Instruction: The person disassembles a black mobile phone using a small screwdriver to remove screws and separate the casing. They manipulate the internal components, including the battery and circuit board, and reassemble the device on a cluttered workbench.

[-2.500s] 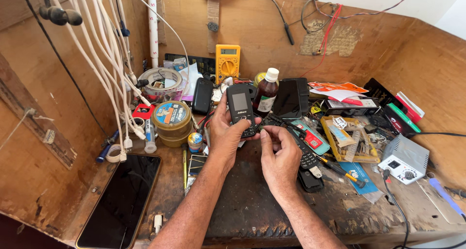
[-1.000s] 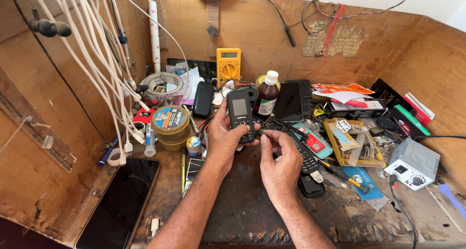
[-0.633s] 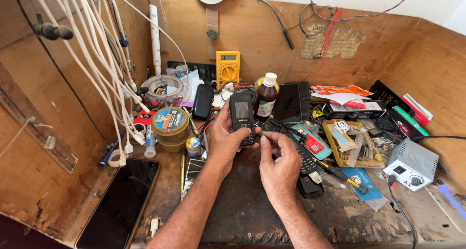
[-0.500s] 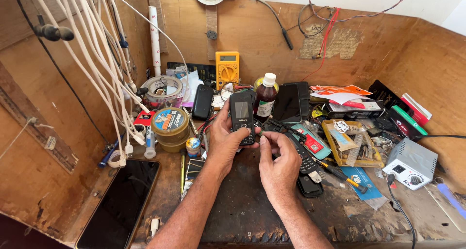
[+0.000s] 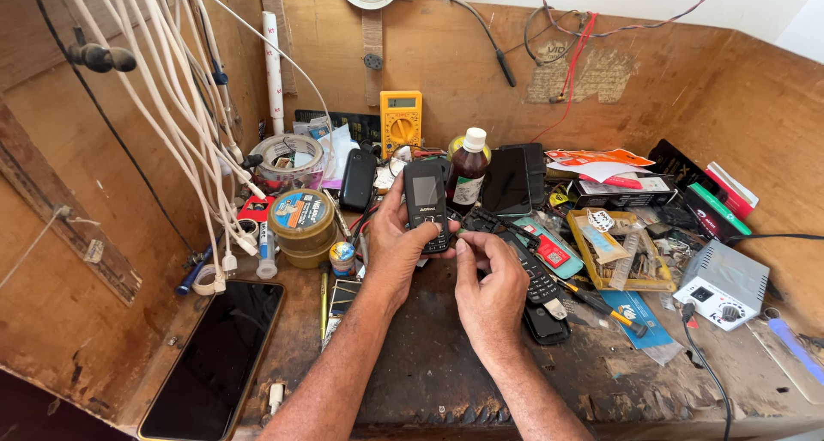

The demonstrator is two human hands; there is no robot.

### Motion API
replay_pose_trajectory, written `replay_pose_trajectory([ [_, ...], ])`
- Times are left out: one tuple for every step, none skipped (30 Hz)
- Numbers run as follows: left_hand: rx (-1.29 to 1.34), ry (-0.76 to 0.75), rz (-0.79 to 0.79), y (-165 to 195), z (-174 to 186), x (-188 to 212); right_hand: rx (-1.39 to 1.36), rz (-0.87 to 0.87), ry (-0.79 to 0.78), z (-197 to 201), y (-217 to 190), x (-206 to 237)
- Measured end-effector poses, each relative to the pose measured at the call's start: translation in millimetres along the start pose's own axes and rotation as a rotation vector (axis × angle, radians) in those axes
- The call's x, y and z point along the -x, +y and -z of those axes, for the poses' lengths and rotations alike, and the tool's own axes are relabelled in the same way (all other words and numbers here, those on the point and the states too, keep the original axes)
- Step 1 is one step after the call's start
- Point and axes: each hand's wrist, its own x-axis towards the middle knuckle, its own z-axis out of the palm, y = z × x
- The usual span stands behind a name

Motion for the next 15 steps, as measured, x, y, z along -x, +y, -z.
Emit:
replay_pose_trajectory([
  [-0.004,0.005,0.003,0.0,0.1,0.2,0.005,-0.014,-0.01,0.2,-0.2,0.4],
  [-0.009,0.01,0.006,0.0,0.0,-0.1,0.007,-0.017,-0.012,0.1,-0.3,0.3],
  [-0.013,0.015,0.009,0.2,0.0,-0.3,0.008,-0.02,-0.015,0.0,-0.4,0.3],
  [-0.015,0.014,0.008,0.4,0.0,-0.3,0.009,-0.022,-0.016,0.0,-0.5,0.2],
  [-0.016,0.014,0.007,0.4,-0.1,-0.1,0.011,-0.015,-0.013,0.2,-0.4,0.1],
  [-0.017,0.015,0.007,0.4,0.0,0.1,0.012,-0.008,-0.012,0.3,-0.3,0.1],
  [-0.016,0.016,0.007,0.5,0.0,0.0,0.012,-0.001,-0.01,0.2,-0.3,0.0],
  [-0.015,0.016,0.006,0.7,0.1,-0.5,0.006,0.002,-0.008,-0.2,-0.1,-0.5],
  [-0.012,0.018,0.008,0.4,-0.1,0.0,0.003,0.001,-0.008,0.1,0.0,-0.1],
  [-0.011,0.015,0.008,0.0,-0.3,0.1,0.0,0.002,-0.008,0.2,0.2,0.1],
  [-0.013,0.013,0.003,0.2,0.0,-0.4,0.001,0.001,-0.009,-0.3,0.2,-0.3],
  [-0.012,0.012,0.002,-0.1,0.2,0.0,0.005,-0.003,-0.012,0.0,0.3,0.0],
  [-0.011,0.009,-0.002,-0.5,0.2,-0.1,0.01,-0.006,-0.013,0.3,0.4,0.1],
  [-0.01,0.007,-0.006,-0.8,0.4,-0.5,0.009,-0.005,-0.012,0.4,0.4,0.0],
  [-0.008,0.006,-0.01,-1.2,0.5,-0.6,0.008,-0.004,-0.011,0.5,0.4,0.0],
])
